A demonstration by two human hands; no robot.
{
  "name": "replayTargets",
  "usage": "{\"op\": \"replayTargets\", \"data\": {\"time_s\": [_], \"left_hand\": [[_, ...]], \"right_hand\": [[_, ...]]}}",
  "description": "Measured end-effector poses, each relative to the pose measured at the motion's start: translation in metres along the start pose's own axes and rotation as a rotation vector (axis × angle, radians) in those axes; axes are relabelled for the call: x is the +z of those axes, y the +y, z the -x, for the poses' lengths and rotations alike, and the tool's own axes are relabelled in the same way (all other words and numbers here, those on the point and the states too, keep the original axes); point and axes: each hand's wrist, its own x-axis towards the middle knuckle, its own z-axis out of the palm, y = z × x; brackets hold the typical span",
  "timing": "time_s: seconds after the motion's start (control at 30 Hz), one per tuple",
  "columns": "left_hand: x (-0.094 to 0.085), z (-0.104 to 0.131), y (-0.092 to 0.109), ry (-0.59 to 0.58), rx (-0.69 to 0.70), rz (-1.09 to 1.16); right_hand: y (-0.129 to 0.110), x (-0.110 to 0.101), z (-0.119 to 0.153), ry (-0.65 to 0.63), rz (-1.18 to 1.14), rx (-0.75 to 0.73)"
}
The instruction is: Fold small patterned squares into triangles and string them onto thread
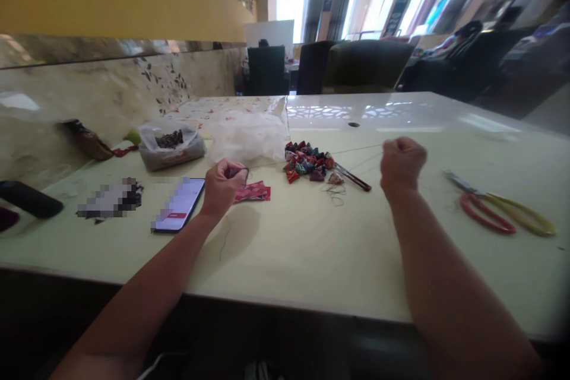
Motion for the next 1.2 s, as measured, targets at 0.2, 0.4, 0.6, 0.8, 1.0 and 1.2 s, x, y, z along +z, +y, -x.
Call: {"op": "replayTargets", "data": {"time_s": [0.2, 0.4, 0.6, 0.8, 1.0, 1.2], "left_hand": [[0.002, 0.005, 0.009, -0.031, -0.028, 0.017], [0.008, 0.014, 0.017, -0.077, -0.030, -0.002], [0.011, 0.022, 0.019, -0.141, -0.019, -0.009], [0.011, 0.020, 0.017, -0.134, -0.075, 0.024], [0.011, 0.016, 0.016, -0.106, -0.136, 0.072], [0.010, 0.013, 0.013, -0.089, -0.153, 0.085]], "right_hand": [[0.020, -0.008, -0.016, 0.132, 0.310, -0.015], [-0.036, 0.044, 0.059, -0.574, -0.212, 0.136], [-0.067, 0.065, 0.136, -1.304, -0.432, 0.419], [-0.072, 0.053, 0.126, -1.277, -0.709, 0.455], [-0.073, 0.038, 0.092, -1.029, -0.789, 0.444], [-0.077, 0.029, 0.082, -0.939, -0.833, 0.365]]}}
